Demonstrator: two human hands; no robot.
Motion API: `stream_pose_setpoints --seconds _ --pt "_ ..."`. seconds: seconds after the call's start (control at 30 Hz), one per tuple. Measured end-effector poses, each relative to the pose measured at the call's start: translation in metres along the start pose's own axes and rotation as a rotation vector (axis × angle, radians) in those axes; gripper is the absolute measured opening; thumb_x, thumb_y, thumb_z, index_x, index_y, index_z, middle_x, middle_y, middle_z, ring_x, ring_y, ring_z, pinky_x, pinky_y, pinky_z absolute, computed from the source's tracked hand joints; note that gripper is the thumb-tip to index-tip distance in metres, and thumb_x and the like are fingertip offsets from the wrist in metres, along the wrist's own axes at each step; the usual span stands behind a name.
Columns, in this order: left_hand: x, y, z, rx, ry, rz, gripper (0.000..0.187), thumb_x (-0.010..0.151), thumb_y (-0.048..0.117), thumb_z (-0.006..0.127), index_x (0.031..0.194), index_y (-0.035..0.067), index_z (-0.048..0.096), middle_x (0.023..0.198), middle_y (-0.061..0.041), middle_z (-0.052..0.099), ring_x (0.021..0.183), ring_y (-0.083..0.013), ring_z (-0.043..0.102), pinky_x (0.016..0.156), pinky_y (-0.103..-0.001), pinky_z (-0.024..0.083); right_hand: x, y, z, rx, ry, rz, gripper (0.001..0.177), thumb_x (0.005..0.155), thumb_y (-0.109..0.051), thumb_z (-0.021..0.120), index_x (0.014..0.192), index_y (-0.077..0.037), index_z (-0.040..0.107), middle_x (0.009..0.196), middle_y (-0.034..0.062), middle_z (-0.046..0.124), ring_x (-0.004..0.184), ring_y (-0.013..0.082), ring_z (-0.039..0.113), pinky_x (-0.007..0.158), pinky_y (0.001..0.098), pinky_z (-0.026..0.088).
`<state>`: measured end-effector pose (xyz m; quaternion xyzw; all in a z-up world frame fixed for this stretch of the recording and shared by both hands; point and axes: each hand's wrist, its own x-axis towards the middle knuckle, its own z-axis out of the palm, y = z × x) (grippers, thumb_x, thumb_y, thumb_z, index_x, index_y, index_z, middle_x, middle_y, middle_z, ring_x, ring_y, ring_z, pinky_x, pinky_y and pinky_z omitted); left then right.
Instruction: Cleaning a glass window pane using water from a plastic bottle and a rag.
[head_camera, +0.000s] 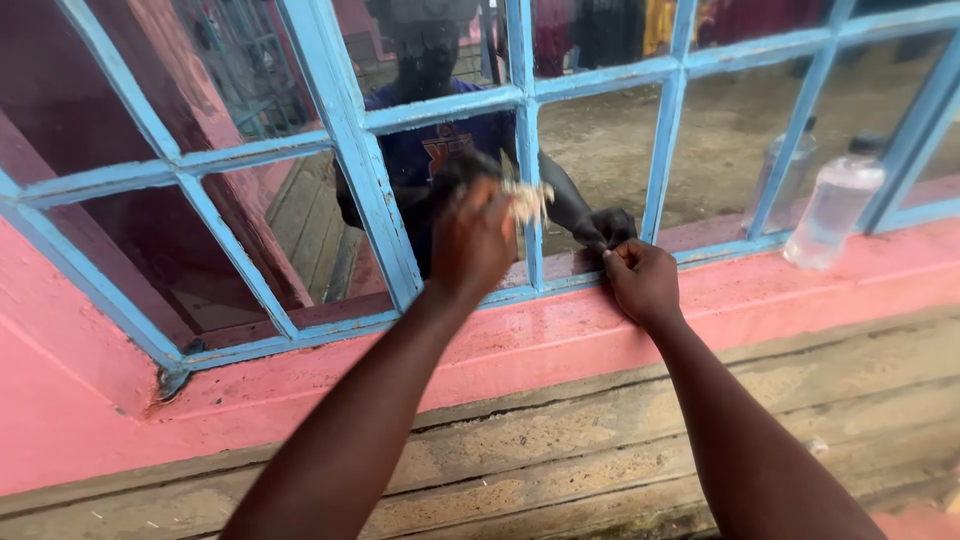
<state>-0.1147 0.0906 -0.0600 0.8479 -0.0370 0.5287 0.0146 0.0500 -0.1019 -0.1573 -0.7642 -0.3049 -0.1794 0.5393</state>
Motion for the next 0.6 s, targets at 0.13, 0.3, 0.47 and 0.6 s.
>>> stream_pose_setpoints --seconds 0.13,0.3,0.47,0.6 --pt "0.056 -0.005 -0.028 0.071 0.097 0.038 0.018 0.091 0.003 0.07 0.108 0.005 0.077 0.107 -0.012 0.066 0.098 -0.0302 0.064 0.086 -0.043 0.056 -0.002 0.002 -0.001 0.041 -0.027 0.055 0.026 0.093 -0.02 0.073 0.079 0.001 0.067 0.064 0.0099 0.066 0.057 0.0178 0.059 0.058 0.0355 0.047" --pt "0.059 -0.004 -0.048 0.164 0.13 0.057 0.019 0.09 0.003 0.071 0.108 0.005 0.077 0.109 -0.012 0.066 0.103 -0.0354 0.062 0.088 -0.047 0.054 -0.003 0.014 0.005 0.099 -0.046 0.065 0.027 0.095 -0.022 0.072 0.079 -0.001 0.067 0.065 0.0088 0.066 0.059 0.0153 0.057 0.058 0.0351 0.048" --pt "0.012 -0.004 -0.036 0.136 0.084 -0.004 0.018 0.09 0.002 0.068 0.105 0.004 0.076 0.111 -0.013 0.066 0.103 -0.0367 0.063 0.086 -0.047 0.055 0.004 0.015 0.001 0.085 -0.055 0.044 0.026 0.095 -0.023 0.071 0.081 -0.001 0.067 0.066 0.0102 0.066 0.058 0.0158 0.059 0.058 0.0357 0.048" --pt "-0.058 -0.012 0.002 0.102 -0.126 -0.101 0.011 0.093 0.004 0.067 0.1 0.001 0.074 0.104 -0.015 0.065 0.096 -0.036 0.064 0.087 -0.049 0.057 0.002 0.006 0.002 0.084 -0.041 -0.009 0.025 0.095 -0.021 0.071 0.083 0.0 0.068 0.067 0.0119 0.067 0.058 0.0184 0.06 0.059 0.0362 0.048"
